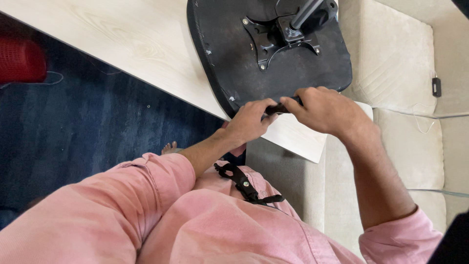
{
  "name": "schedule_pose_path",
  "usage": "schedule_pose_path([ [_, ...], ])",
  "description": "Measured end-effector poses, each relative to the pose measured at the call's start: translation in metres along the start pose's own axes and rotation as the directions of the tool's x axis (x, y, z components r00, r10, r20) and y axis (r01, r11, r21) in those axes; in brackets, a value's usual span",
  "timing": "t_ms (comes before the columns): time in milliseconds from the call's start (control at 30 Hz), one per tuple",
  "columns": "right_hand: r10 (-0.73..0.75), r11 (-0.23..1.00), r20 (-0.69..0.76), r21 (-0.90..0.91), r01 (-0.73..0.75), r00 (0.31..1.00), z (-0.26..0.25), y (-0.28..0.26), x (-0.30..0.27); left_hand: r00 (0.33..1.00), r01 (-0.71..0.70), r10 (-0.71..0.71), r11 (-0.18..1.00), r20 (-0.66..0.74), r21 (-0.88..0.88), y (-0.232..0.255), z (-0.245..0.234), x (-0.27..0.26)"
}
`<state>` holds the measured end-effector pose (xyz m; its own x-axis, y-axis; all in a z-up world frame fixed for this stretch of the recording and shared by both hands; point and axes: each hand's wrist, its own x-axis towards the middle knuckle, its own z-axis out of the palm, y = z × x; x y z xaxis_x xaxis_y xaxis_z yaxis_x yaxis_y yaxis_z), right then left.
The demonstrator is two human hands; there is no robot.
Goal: The person uses a screwdriver to tighten screws on the underside of an overturned chair base. The hands hold the chair steady while turning the screwdriver to secure the fasteners.
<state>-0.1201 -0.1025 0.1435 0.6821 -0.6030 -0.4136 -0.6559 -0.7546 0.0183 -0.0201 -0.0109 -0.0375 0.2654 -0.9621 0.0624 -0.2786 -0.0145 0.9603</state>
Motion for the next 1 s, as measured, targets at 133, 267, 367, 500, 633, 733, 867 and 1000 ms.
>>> schedule_pose_path([
  [133, 0.045, 0.999, -0.093, 0.033, -0.042, 0.995, 0.003, -0.009, 0.005, 0.996, 0.061, -0.072, 0.981, 0.052, 0.183, -0.016, -0.007, -0.006],
  [267, 0.173, 0.981, -0.052, 0.102, -0.167, 0.983, 0.001, -0.017, 0.016, 0.996, -0.057, 0.074, 0.952, -0.048, 0.299, -0.021, -0.011, -0.013],
  [367, 0.287, 0.951, 0.018, 0.116, -0.287, 0.958, -0.004, -0.020, 0.022, 0.999, 0.034, -0.035, 0.931, -0.004, 0.364, -0.017, -0.012, -0.010],
  [500, 0.339, 0.930, 0.106, 0.112, -0.350, 0.935, -0.008, -0.021, 0.028, 0.995, 0.064, -0.090, 0.896, 0.039, 0.440, -0.012, -0.014, -0.005],
  [633, 0.313, 0.933, 0.183, 0.124, -0.337, 0.932, -0.009, -0.021, 0.034, 0.998, 0.036, -0.052, 0.897, 0.025, 0.441, -0.013, -0.015, -0.006],
  [733, 0.309, 0.938, 0.165, 0.113, -0.329, 0.937, -0.007, -0.022, 0.032, 0.999, 0.010, -0.024, 0.895, 0.027, 0.446, -0.015, -0.014, -0.007],
  [867, 0.269, 0.952, 0.153, 0.109, -0.287, 0.951, -0.008, -0.022, 0.030, 0.998, 0.023, -0.045, 0.879, 0.036, 0.477, -0.015, -0.015, -0.006],
  [1000, 0.209, 0.975, 0.184, 0.038, -0.220, 0.960, -0.012, -0.021, 0.027, 0.996, 0.057, -0.083, 0.885, 0.035, 0.462, -0.011, -0.017, -0.005],
])
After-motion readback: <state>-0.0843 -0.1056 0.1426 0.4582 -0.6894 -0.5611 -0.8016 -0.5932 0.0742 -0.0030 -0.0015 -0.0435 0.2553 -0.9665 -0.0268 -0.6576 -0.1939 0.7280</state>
